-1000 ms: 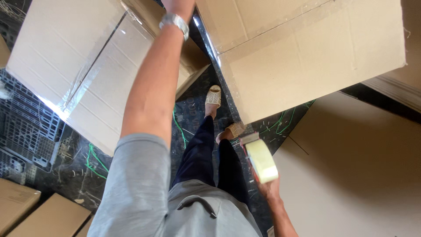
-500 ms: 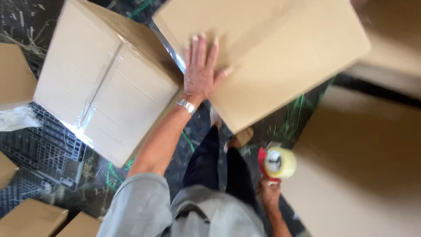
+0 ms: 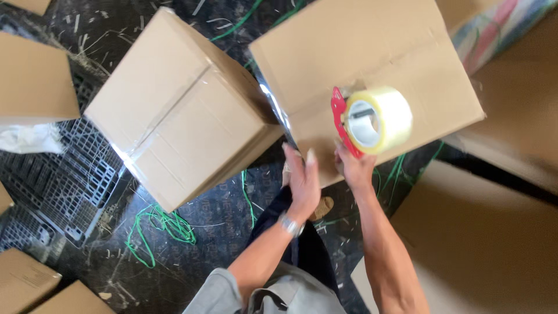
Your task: The person assembles flat cardboard sheets into boxes and seals them using a handheld tape dispenser. They repeatedly fold the flaps, apply tape to the seams, and move the finished boxes aside. Other people are visible in the background performing similar tasks.
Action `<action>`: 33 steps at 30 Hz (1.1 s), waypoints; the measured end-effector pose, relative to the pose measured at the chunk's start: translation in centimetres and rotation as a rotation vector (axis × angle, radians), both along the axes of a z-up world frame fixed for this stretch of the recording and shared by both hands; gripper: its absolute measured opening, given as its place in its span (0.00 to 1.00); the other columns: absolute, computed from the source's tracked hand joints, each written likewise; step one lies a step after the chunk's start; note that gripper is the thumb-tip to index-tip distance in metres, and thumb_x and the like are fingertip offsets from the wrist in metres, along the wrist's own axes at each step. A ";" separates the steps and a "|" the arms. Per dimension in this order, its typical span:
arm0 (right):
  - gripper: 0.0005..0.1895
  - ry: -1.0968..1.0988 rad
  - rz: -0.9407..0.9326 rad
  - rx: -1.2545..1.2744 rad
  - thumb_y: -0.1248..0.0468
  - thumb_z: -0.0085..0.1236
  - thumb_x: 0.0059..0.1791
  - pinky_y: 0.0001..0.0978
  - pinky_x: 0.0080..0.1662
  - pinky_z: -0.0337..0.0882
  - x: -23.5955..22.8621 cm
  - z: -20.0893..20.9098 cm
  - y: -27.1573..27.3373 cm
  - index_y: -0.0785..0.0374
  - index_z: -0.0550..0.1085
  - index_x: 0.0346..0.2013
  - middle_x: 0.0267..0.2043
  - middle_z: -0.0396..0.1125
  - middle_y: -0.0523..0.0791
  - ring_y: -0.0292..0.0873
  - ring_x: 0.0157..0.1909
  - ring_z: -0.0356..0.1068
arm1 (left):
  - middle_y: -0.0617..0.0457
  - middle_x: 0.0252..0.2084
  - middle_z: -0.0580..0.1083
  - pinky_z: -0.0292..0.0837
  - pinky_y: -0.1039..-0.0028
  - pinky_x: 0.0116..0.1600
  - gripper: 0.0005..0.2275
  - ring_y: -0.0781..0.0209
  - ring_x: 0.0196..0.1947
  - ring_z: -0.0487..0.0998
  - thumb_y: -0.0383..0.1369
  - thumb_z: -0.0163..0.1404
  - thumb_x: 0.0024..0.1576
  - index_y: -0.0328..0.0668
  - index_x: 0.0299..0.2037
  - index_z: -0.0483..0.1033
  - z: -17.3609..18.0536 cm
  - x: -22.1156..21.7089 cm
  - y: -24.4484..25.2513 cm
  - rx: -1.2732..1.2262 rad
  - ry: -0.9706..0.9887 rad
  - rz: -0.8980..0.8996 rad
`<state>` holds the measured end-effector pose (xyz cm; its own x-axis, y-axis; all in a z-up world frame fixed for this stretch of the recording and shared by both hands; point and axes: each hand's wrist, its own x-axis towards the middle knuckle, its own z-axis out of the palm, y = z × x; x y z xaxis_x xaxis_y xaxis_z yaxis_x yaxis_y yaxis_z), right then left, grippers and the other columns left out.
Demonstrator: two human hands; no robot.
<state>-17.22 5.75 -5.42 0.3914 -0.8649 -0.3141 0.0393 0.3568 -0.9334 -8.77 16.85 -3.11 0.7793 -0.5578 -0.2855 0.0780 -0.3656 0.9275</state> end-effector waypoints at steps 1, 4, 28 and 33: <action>0.07 0.011 0.029 -0.027 0.69 0.62 0.52 0.32 0.30 0.69 1.1 -0.2 -0.7 0.69 0.74 0.41 0.31 0.69 0.44 0.38 0.28 0.69 | 0.30 0.79 0.42 0.40 0.64 0.77 0.39 0.43 0.80 0.43 0.48 0.40 0.67 0.22 0.75 0.33 -0.3 1.3 -1.9 0.068 -0.048 0.002; 0.08 0.039 -0.014 0.048 0.68 0.61 0.51 0.33 0.27 0.69 1.8 -0.2 -1.2 0.67 0.73 0.43 0.30 0.69 0.44 0.39 0.26 0.69 | 0.26 0.78 0.38 0.40 0.62 0.76 0.42 0.37 0.79 0.39 0.53 0.40 0.65 0.21 0.74 0.34 0.0 3.5 -4.9 0.241 -0.146 0.000; 0.06 0.070 -0.082 0.214 0.69 0.54 0.47 0.38 0.24 0.65 2.7 0.7 -3.2 0.67 0.66 0.35 0.20 0.60 0.47 0.43 0.19 0.62 | 0.35 0.78 0.51 0.44 0.64 0.81 0.36 0.42 0.79 0.49 0.55 0.34 0.67 0.30 0.76 0.49 -11.4 32.5 -18.0 0.160 -0.400 0.017; 0.07 0.064 -0.041 0.237 0.68 0.54 0.49 0.38 0.27 0.67 2.3 0.3 -3.4 0.68 0.65 0.35 0.22 0.61 0.48 0.43 0.22 0.63 | 0.36 0.72 0.70 0.56 0.67 0.76 0.30 0.48 0.74 0.68 0.51 0.33 0.70 0.33 0.72 0.67 -15.2 32.8 -17.8 -0.153 0.275 -0.005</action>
